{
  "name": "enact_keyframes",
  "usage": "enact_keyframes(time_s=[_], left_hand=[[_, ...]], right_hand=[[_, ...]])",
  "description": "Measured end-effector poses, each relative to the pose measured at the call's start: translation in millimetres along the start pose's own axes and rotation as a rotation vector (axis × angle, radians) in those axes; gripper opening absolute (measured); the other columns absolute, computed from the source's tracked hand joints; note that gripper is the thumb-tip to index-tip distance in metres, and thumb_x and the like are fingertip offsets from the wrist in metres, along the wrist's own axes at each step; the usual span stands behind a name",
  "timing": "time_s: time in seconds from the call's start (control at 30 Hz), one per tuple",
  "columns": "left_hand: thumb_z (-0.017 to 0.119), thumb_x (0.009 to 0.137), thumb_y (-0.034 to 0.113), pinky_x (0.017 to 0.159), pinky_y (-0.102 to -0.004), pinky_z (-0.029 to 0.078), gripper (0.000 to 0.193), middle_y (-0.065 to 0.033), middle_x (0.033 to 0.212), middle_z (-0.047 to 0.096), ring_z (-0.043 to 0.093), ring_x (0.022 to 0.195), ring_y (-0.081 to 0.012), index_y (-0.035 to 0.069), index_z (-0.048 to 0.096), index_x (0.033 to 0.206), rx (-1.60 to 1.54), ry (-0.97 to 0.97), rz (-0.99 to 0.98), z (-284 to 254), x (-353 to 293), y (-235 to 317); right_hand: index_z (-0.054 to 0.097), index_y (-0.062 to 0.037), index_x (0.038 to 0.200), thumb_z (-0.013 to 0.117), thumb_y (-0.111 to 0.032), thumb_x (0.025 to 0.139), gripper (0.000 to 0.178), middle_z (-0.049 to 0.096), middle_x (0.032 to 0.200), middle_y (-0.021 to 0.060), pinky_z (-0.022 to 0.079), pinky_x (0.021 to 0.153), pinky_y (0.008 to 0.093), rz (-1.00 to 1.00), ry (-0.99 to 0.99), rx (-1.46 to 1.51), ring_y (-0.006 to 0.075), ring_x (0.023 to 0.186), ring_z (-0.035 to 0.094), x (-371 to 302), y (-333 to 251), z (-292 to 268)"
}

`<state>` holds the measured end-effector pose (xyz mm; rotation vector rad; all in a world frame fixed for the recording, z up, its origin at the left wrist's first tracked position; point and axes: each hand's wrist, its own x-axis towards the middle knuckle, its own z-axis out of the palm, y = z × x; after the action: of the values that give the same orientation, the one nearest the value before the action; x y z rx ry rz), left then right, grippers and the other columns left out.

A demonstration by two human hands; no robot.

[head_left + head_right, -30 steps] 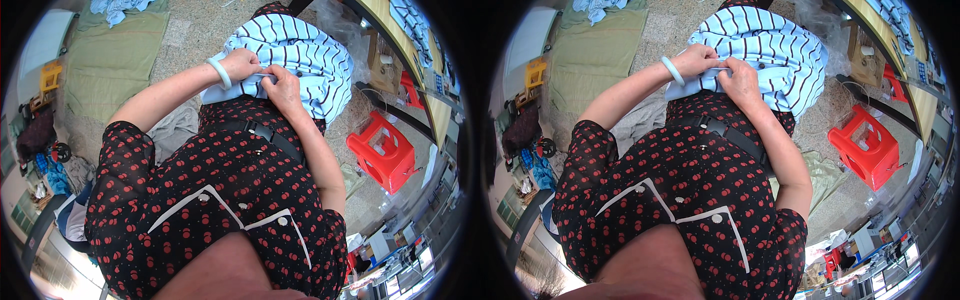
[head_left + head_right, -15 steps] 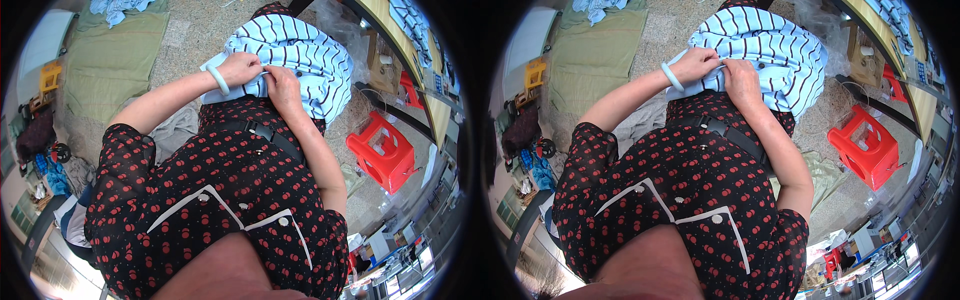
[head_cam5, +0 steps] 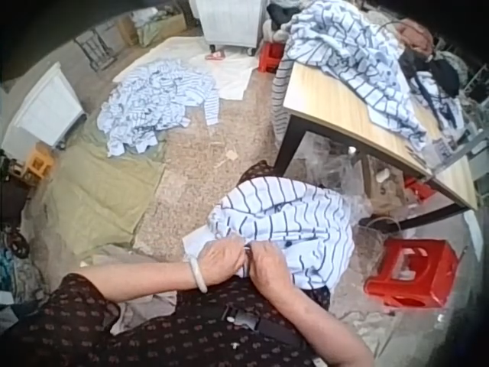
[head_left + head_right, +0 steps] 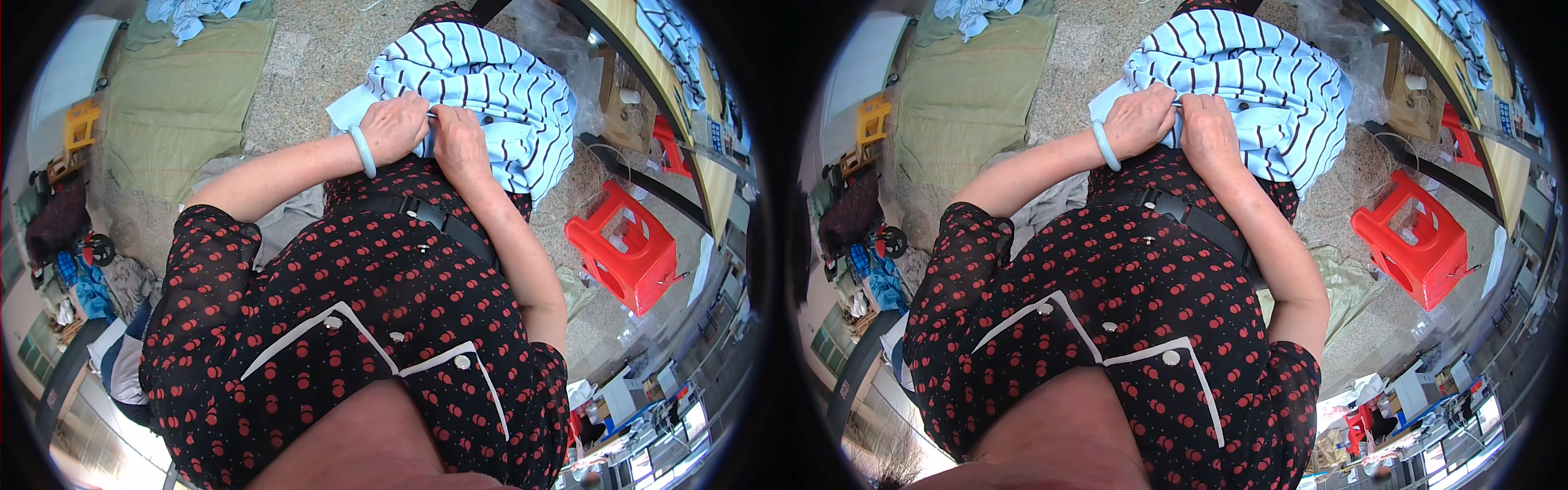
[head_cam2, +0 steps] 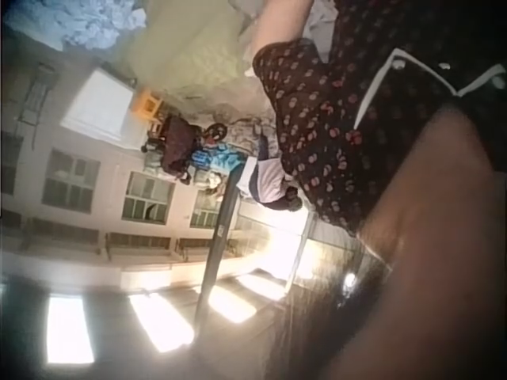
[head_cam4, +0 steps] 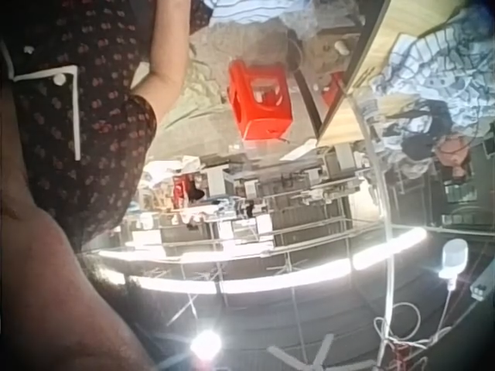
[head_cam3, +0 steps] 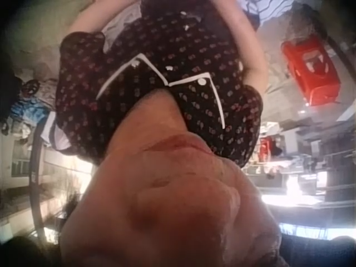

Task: The recorder is inspecting striped shirts for quality control, checking seams, and trimming loose threads.

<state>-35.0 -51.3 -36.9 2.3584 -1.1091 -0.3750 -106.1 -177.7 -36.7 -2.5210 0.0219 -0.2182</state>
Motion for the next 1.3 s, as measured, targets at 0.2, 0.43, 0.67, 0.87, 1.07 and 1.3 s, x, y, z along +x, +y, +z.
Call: enact_keyframes(time_s=[0.2,0.43,0.67,0.87,1.07,1.3], left_hand=[[0.046,0.077,0.013,0.059,-0.0411,0.044,0.012,-0.0162,0.073,0.051,0.053,0.067,-0.0331,0.0,0.047,0.076,0.015,0.028,0.005,3.1,0.0,-1.9],[0.045,0.078,0.011,0.059,-0.0412,0.044,0.011,-0.0155,0.074,0.051,0.054,0.067,-0.0326,0.0,0.048,0.077,-0.044,0.096,0.01,6.3,-1.4,-3.6],[0.045,0.078,0.011,0.059,-0.0407,0.043,0.012,-0.0152,0.075,0.052,0.054,0.068,-0.0328,0.0,0.049,0.08,-0.065,0.055,0.021,3.6,-4.4,-7.6],[0.045,0.078,0.011,0.06,-0.04,0.042,0.01,-0.0152,0.073,0.05,0.052,0.069,-0.0332,0.002,0.048,0.081,-0.143,-0.041,0.106,-12.7,-1.2,-17.7],[0.046,0.076,0.01,0.06,-0.0392,0.041,0.01,-0.014,0.074,0.051,0.052,0.07,-0.0322,0.001,0.048,0.08,-0.163,-0.134,0.247,-24.3,1.6,-23.7],[0.053,0.076,0.019,0.06,-0.0353,0.044,0.019,-0.0147,0.074,0.058,0.056,0.069,-0.0305,0.004,0.056,0.086,-0.269,-0.229,0.151,-39.3,6.4,-32.9]], right_hand=[[0.054,0.0011,0.088,0.051,0.002,0.072,0.016,0.055,0.079,0.0166,0.041,0.069,0.0394,0.023,-0.032,-0.014,0.0321,0.076,0.051,0.8,-1.7,0.4],[0.053,0.001,0.088,0.049,0.004,0.07,0.019,0.054,0.078,0.0165,0.041,0.068,0.0392,-0.009,-0.026,-0.021,0.0321,0.077,0.05,1.2,-1.8,0.9],[0.055,-0.0003,0.084,0.051,0.001,0.073,0.013,0.055,0.076,0.0152,0.042,0.068,0.0379,-0.01,0.013,0.106,0.0309,0.075,0.052,4.0,7.3,3.1],[0.057,-0.002,0.086,0.055,-0.007,0.077,0.011,0.058,0.074,0.0144,0.044,0.059,0.0322,0.117,-0.093,0.324,0.0257,0.065,0.057,8.1,8.8,-10.2],[0.055,-0.0013,0.081,0.056,-0.009,0.074,0.01,0.057,0.071,0.0167,0.044,0.062,0.0363,0.207,-0.161,0.439,0.0314,0.071,0.057,12.0,1.0,-15.5],[0.056,-0.0023,0.079,0.058,-0.012,0.074,0.011,0.057,0.071,0.0148,0.043,0.062,0.0376,0.136,-0.138,0.349,0.0308,0.07,0.056,14.1,1.1,-20.7]])
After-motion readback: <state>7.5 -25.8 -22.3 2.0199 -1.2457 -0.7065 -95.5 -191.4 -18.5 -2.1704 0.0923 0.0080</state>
